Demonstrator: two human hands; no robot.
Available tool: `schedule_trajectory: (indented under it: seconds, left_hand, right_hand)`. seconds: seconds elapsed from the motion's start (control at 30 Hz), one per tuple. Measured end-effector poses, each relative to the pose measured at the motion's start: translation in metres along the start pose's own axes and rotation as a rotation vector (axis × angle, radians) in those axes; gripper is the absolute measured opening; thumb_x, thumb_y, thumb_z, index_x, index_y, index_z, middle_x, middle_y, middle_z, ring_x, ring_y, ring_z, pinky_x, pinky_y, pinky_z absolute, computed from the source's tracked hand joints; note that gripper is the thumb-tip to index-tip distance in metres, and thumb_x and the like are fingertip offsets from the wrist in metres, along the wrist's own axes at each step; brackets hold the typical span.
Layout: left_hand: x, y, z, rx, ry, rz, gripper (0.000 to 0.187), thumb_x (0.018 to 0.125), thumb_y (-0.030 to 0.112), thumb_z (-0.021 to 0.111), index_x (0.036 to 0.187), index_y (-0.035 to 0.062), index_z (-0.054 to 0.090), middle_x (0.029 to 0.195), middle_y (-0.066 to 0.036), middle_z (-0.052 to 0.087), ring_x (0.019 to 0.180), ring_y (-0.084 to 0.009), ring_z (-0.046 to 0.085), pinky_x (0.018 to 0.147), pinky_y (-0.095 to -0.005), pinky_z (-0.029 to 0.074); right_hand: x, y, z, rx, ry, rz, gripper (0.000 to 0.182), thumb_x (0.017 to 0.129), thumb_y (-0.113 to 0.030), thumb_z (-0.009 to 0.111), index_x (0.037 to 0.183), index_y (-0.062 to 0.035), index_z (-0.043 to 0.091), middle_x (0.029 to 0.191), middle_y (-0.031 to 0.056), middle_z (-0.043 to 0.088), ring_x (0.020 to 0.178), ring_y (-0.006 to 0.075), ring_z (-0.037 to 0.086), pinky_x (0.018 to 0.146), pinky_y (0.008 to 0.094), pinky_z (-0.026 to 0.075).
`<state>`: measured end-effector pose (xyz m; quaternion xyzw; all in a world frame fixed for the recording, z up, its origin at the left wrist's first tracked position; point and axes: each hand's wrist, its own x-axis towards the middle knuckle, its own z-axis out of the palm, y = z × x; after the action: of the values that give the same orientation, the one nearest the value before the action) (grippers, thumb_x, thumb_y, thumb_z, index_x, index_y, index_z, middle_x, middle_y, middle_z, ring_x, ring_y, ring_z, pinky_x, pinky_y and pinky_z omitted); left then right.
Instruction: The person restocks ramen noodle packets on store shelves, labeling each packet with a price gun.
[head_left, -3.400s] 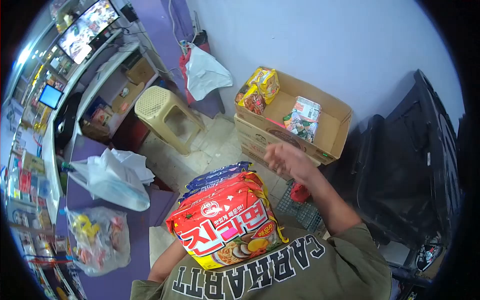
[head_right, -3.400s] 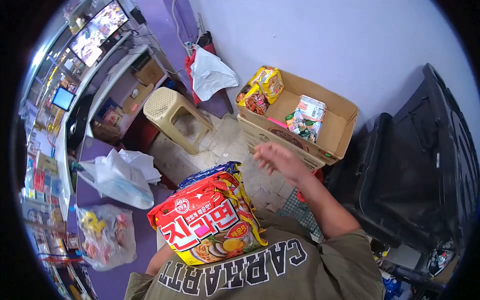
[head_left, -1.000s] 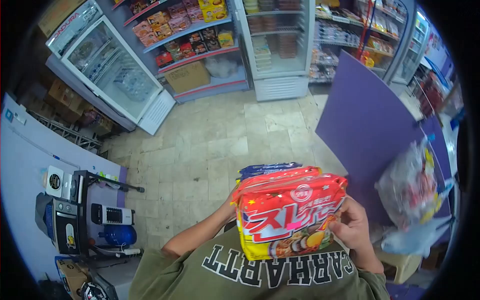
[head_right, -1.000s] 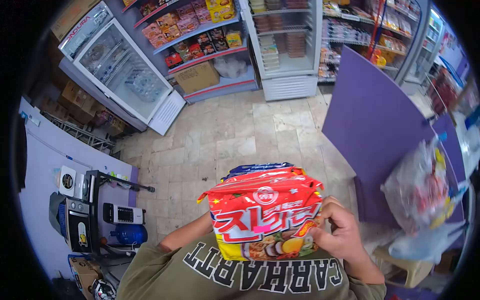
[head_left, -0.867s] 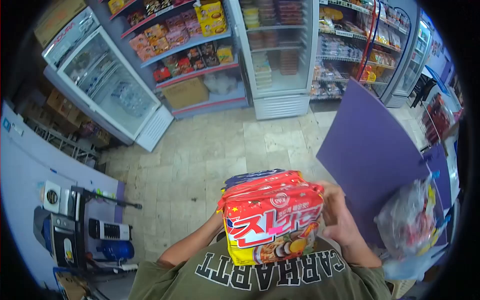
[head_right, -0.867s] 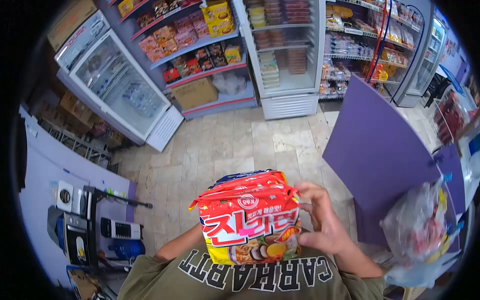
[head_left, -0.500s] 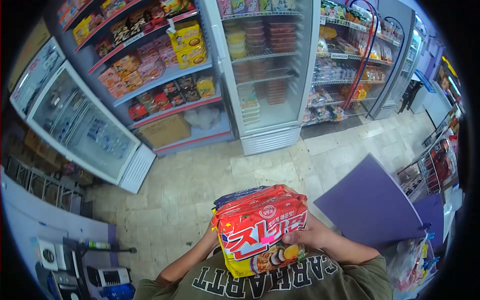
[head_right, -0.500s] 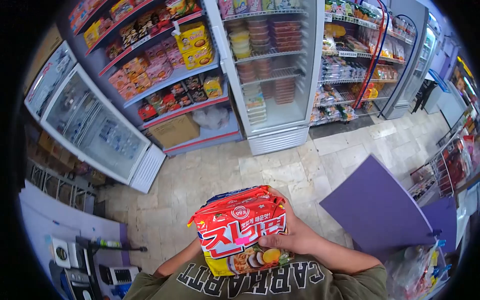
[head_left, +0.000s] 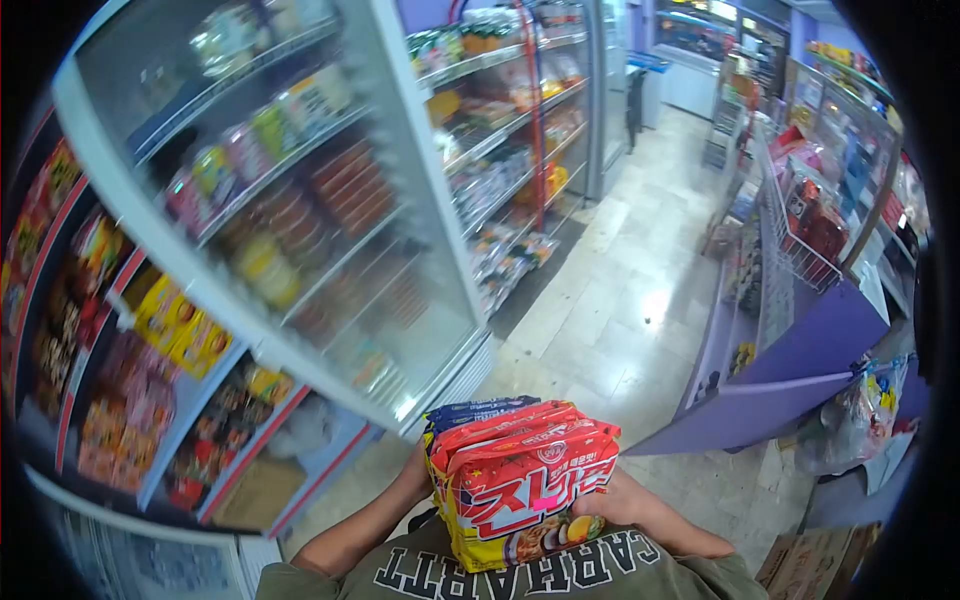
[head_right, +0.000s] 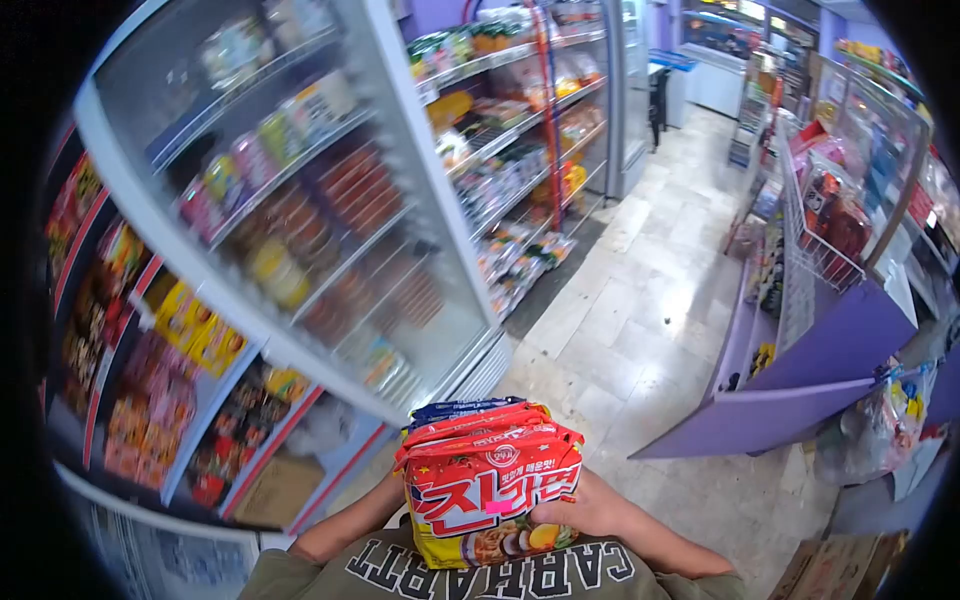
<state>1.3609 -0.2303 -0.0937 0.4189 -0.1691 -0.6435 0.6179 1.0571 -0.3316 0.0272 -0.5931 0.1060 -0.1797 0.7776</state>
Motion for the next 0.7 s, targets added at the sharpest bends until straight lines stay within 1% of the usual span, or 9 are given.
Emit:
schedule_trajectory:
  seconds: [0.1,0.2,0.3,0.37,0.4,0.5,0.53,0.6,0.7]
  left_hand:
    - [0.083,0.029,0.003,0.108,-0.094,-0.031,0.042,0.094,0.036,0.048,0.125,0.0074,0.046,0.12,-0.009,0.057,0.104,-0.0177,0.059,0.089,-0.0355,0.05]
    - [0.159,0.052,0.015,0.23,-0.192,-0.055,0.044,0.094,0.037,0.048,0.126,0.0067,0.046,0.121,-0.009,0.056,0.105,-0.017,0.058,0.089,-0.0348,0.049]
    - [0.235,0.074,0.033,0.587,-0.331,0.101,0.046,0.093,0.039,0.048,0.126,0.0061,0.046,0.122,-0.009,0.056,0.106,-0.0162,0.057,0.09,-0.034,0.048]
    - [0.294,0.077,0.042,0.604,-0.406,0.088,0.048,0.093,0.039,0.048,0.127,0.0056,0.046,0.123,-0.009,0.055,0.107,-0.0157,0.056,0.09,-0.0335,0.048]
    - [0.328,0.07,0.04,0.324,-0.433,-0.13,0.054,0.091,0.041,0.05,0.13,0.005,0.043,0.124,-0.007,0.053,0.11,-0.0151,0.053,0.093,-0.0322,0.045]
    - [0.408,0.093,0.086,0.364,-0.56,-0.271,0.062,0.088,0.046,0.053,0.133,0.005,0.04,0.125,-0.007,0.052,0.113,-0.0161,0.051,0.096,-0.0325,0.042]
    - [0.442,0.1,0.097,0.473,-0.701,-0.299,0.068,0.087,0.049,0.054,0.136,0.0051,0.036,0.128,-0.007,0.05,0.117,-0.0167,0.049,0.099,-0.033,0.04]
    - [0.493,0.112,0.13,0.464,-0.714,-0.325,0.069,0.086,0.048,0.055,0.137,0.005,0.036,0.13,-0.008,0.049,0.117,-0.0165,0.049,0.099,-0.0327,0.04]
    - [0.58,0.115,0.167,0.396,-0.799,-0.425,0.067,0.085,0.043,0.056,0.137,0.005,0.035,0.13,-0.008,0.049,0.117,-0.0164,0.049,0.099,-0.0323,0.04]
  right_hand:
    - [0.045,-0.005,-0.041,0.013,0.122,-0.051,0.063,0.084,-0.026,0.068,0.133,0.0002,0.039,0.128,0.0087,0.051,0.119,0.017,0.046,0.101,0.0342,0.036]
    - [0.071,-0.028,-0.08,0.052,0.26,0.074,0.059,0.083,-0.024,0.068,0.131,0.0009,0.042,0.124,0.0069,0.054,0.114,0.0153,0.049,0.098,0.0326,0.039]
    - [0.092,-0.04,-0.109,0.076,0.46,0.055,0.058,0.081,-0.025,0.069,0.128,0.0003,0.045,0.12,0.0062,0.057,0.11,0.0152,0.052,0.096,0.0327,0.041]
    - [0.096,-0.033,-0.133,0.1,0.589,0.036,0.059,0.081,-0.027,0.07,0.127,-0.0001,0.045,0.12,0.0061,0.057,0.109,0.0153,0.053,0.095,0.0328,0.041]
    - [0.098,-0.032,-0.146,0.118,0.653,0.026,0.059,0.08,-0.028,0.07,0.127,-0.0003,0.046,0.119,0.0061,0.057,0.109,0.0154,0.053,0.095,0.0328,0.042]
    - [0.116,-0.031,-0.176,0.242,0.853,0.001,0.06,0.079,-0.03,0.07,0.126,-0.0007,0.046,0.118,0.0066,0.058,0.107,0.0159,0.055,0.093,0.0325,0.043]
    - [0.126,-0.034,-0.187,0.292,0.909,-0.005,0.06,0.079,-0.03,0.07,0.126,-0.0008,0.047,0.118,0.0068,0.058,0.107,0.0162,0.055,0.093,0.0322,0.044]
    - [0.154,-0.041,-0.21,0.363,0.984,-0.145,0.059,0.079,-0.031,0.07,0.125,-0.0016,0.048,0.114,0.007,0.059,0.103,0.0161,0.057,0.088,0.0307,0.046]
    - [0.186,-0.039,-0.25,0.224,1.129,-0.145,0.058,0.079,-0.031,0.07,0.124,-0.0021,0.048,0.113,0.0064,0.059,0.101,0.0152,0.057,0.086,0.0301,0.046]
